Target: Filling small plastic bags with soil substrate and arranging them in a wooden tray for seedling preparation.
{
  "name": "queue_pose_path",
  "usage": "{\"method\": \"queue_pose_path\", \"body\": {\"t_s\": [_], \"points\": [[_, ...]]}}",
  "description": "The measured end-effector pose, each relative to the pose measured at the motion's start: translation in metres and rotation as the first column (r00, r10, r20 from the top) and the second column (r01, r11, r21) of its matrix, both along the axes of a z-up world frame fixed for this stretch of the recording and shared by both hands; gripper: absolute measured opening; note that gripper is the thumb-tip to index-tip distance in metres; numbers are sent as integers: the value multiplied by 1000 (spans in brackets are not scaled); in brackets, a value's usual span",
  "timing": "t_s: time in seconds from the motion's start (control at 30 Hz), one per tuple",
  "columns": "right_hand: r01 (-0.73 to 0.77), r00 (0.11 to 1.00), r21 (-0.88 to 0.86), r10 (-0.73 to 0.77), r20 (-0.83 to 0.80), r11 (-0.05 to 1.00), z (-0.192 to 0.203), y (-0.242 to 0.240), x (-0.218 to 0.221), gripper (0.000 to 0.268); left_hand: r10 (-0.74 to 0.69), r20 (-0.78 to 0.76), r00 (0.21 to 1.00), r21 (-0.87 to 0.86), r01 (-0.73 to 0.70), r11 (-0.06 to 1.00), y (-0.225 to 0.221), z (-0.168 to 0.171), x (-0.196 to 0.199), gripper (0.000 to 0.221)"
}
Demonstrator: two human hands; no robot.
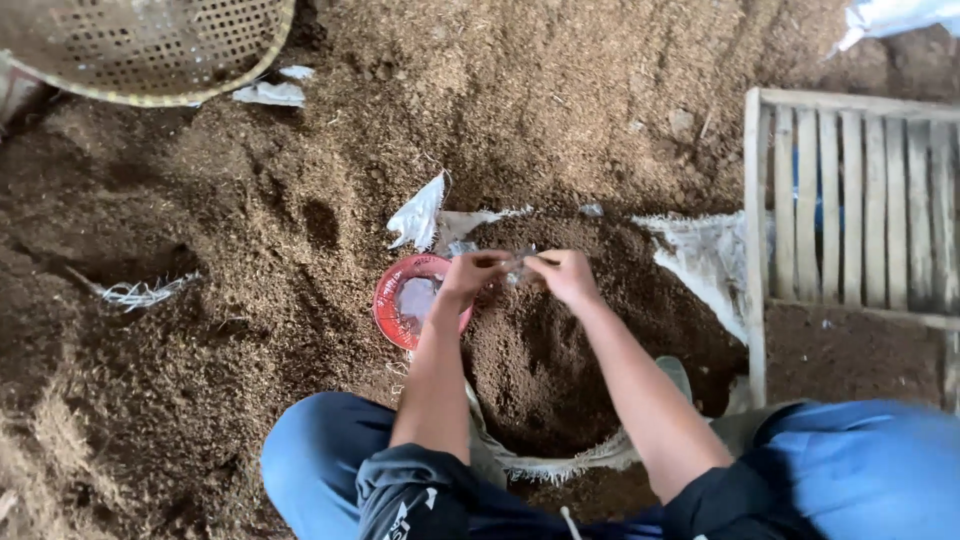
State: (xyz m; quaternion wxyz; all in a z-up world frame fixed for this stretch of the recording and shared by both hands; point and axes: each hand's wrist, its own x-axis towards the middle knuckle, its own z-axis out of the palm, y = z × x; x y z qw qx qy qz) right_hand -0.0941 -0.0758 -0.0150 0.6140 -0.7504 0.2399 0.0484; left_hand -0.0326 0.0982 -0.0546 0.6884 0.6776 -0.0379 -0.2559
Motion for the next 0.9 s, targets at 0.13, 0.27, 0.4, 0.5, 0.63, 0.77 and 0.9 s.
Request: {"method": "queue_pose_path", "body": {"t_s": [0.13, 0.27, 0.4, 0.5, 0.63, 0.77, 0.9], "points": [[86, 996, 125, -83, -22, 988, 48, -12, -27, 27, -116, 26, 993, 38, 115, 993, -26, 12, 4, 39], [95, 995, 77, -96, 7, 992, 60, -34, -38, 30, -183, 102, 978, 54, 178, 983, -54, 36, 3, 30], [143, 990, 52, -142, -5, 988, 83, -48, -45, 43, -239, 250, 938, 295, 161, 942, -77, 44, 9, 32], [167, 986, -1, -167, 22, 986, 110, -55, -50, 27, -227, 363, 904, 399, 69, 914, -88, 53, 13, 24], [125, 991, -19, -124, 59, 992, 98, -82, -37, 27, -326, 500, 803, 379, 135, 915, -84, 149, -45, 18], [82, 994, 39, -84, 76, 996, 96, -84, -33, 32, -321, 541, 777, 365, 126, 922, -83, 158, -65, 21], [56, 993, 139, -70, 97, 989, 90, -85, -32, 33, -273, 510, 816, 460, 10, 888, -78, 99, -37, 22]]}}
